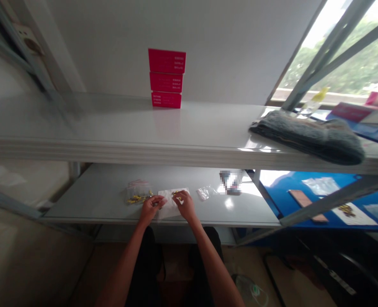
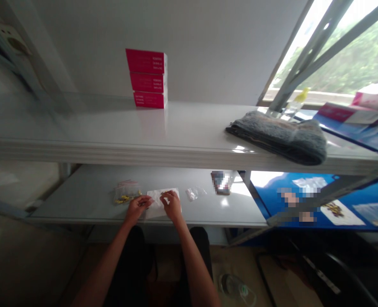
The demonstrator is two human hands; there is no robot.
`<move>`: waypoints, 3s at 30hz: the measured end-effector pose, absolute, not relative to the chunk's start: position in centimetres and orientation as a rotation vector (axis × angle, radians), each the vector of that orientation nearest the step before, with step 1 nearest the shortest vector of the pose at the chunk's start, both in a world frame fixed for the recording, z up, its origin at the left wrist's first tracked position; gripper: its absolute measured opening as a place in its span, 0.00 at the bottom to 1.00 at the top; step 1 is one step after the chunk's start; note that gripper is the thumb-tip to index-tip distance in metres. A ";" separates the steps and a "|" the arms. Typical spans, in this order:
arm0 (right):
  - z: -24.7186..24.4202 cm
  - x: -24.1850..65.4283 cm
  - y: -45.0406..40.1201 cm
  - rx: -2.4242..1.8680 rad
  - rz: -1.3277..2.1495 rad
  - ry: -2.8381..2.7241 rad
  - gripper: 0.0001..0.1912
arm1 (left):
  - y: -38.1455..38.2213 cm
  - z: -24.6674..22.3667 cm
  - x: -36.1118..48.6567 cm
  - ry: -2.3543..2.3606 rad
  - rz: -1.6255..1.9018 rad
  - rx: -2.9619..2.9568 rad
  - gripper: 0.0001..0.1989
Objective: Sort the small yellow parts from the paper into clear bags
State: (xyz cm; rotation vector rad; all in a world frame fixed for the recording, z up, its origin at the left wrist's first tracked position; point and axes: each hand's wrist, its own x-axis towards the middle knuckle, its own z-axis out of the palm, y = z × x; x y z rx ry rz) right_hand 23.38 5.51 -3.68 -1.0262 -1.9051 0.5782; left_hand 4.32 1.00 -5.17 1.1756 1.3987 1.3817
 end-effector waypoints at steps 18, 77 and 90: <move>-3.8 23.4 6.0 -1.263 0.387 -2.148 0.12 | 1.5 -6.1 3.8 1.400 1.502 1.168 0.15; 0.1 22.1 4.5 -0.889 0.952 -1.947 0.11 | 1.2 -5.3 4.2 1.317 1.508 1.098 0.19; -3.9 27.7 5.5 -1.458 0.436 -1.974 0.09 | 1.3 -5.3 4.2 1.327 1.560 1.024 0.17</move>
